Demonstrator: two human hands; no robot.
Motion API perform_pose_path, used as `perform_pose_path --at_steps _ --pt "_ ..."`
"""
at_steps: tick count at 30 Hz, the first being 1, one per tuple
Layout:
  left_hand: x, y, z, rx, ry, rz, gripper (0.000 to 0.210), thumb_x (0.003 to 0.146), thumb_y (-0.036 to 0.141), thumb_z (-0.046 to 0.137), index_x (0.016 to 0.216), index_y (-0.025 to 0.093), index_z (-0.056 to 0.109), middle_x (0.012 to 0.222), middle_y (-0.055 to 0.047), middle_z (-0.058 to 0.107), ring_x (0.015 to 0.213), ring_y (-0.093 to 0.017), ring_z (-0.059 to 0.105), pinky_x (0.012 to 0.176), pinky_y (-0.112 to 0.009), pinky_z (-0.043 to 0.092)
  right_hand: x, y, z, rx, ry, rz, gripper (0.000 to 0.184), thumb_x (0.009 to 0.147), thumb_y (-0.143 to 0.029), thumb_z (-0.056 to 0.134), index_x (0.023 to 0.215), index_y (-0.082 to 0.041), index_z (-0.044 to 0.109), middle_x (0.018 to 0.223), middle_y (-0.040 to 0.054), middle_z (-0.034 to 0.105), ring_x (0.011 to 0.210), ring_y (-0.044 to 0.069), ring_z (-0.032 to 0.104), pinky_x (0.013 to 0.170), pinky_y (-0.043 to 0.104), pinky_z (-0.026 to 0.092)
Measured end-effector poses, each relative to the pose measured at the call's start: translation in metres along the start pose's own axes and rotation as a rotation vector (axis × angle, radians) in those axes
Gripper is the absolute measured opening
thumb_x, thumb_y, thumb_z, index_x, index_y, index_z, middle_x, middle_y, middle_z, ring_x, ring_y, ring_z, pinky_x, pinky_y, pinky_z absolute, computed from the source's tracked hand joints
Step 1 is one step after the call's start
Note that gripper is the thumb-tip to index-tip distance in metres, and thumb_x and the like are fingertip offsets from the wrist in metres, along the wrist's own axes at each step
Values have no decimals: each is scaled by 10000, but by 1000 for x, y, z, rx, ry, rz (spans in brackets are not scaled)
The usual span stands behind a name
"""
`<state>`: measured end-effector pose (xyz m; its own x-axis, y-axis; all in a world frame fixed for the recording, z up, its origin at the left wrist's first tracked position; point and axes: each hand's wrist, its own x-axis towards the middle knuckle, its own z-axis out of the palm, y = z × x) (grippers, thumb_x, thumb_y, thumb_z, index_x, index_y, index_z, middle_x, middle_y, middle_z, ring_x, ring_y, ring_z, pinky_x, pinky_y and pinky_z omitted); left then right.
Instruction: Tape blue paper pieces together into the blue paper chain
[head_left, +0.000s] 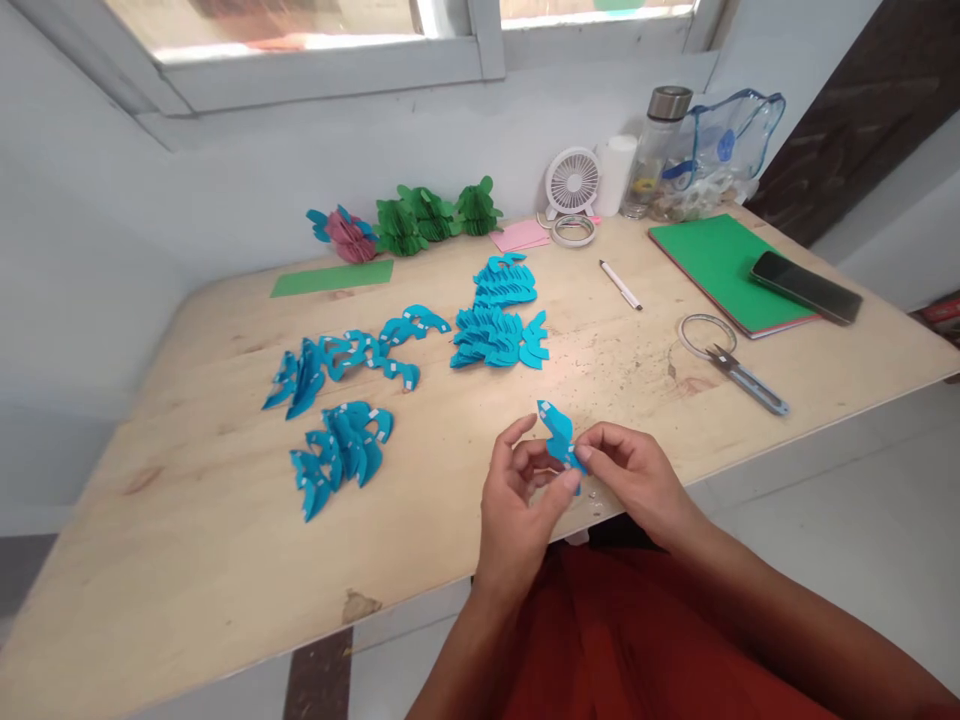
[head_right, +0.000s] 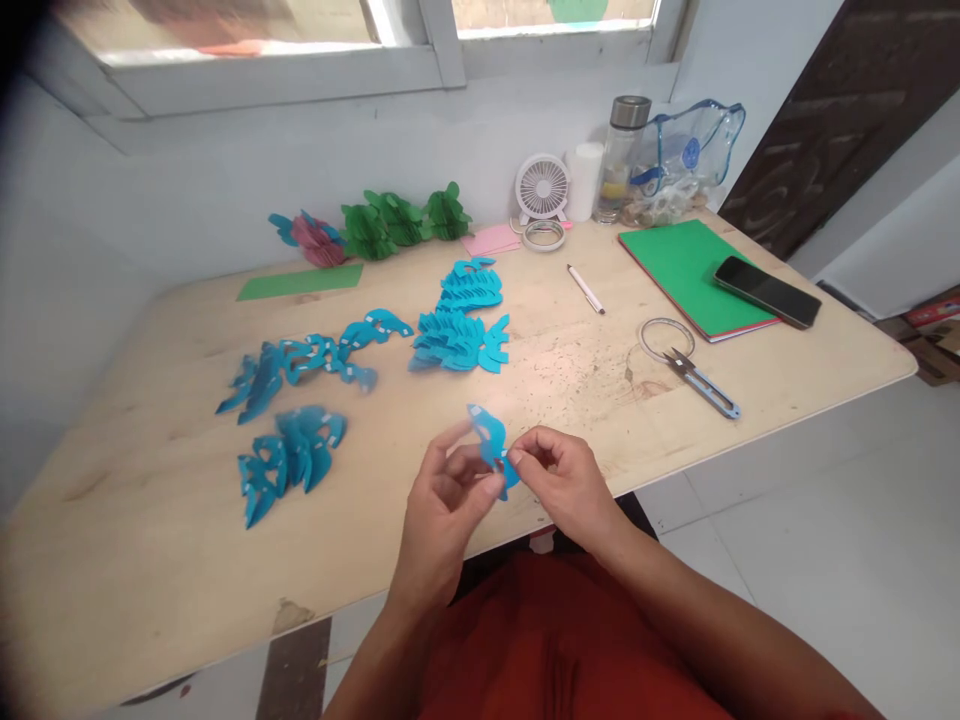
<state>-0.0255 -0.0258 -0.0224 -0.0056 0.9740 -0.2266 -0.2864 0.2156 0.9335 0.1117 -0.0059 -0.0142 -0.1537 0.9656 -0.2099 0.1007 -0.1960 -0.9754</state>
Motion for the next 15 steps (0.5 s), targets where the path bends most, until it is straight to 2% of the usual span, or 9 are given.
perform_pose_path --at_steps 2,5,8,15 --pt "-3 0 1 149 0 90 674 686 208 738 1287 254 435 1023 -47 642 915 -182 603 832 -317 456 0 1 0 -53 14 -37 167 822 -320 564 734 -181 595 685 -3 574 644 130 499 625 259 401" --pt "-4 0 2 229 16 107 630 699 202 717 1277 244 470 1005 -52 642 918 -191 606 842 -329 461 0 2 0 -97 24 -60 153 827 -300 547 740 -185 597 707 6 589 658 139 511 635 267 403" --pt "-2 2 2 160 24 64 515 724 224 689 1216 208 537 888 -43 659 888 -188 619 838 -323 468 0 1 -1 -126 22 -67 161 831 -308 538 738 -192 599 716 11 599 676 150 524 652 275 405" --pt "1 3 0 -1 10 -35 454 698 247 718 1133 179 609 884 -46 668 882 -174 613 833 -289 468 0 0 -2 -169 27 -73 156 824 -305 540 723 -199 596 677 -1 588 648 144 509 630 270 397"
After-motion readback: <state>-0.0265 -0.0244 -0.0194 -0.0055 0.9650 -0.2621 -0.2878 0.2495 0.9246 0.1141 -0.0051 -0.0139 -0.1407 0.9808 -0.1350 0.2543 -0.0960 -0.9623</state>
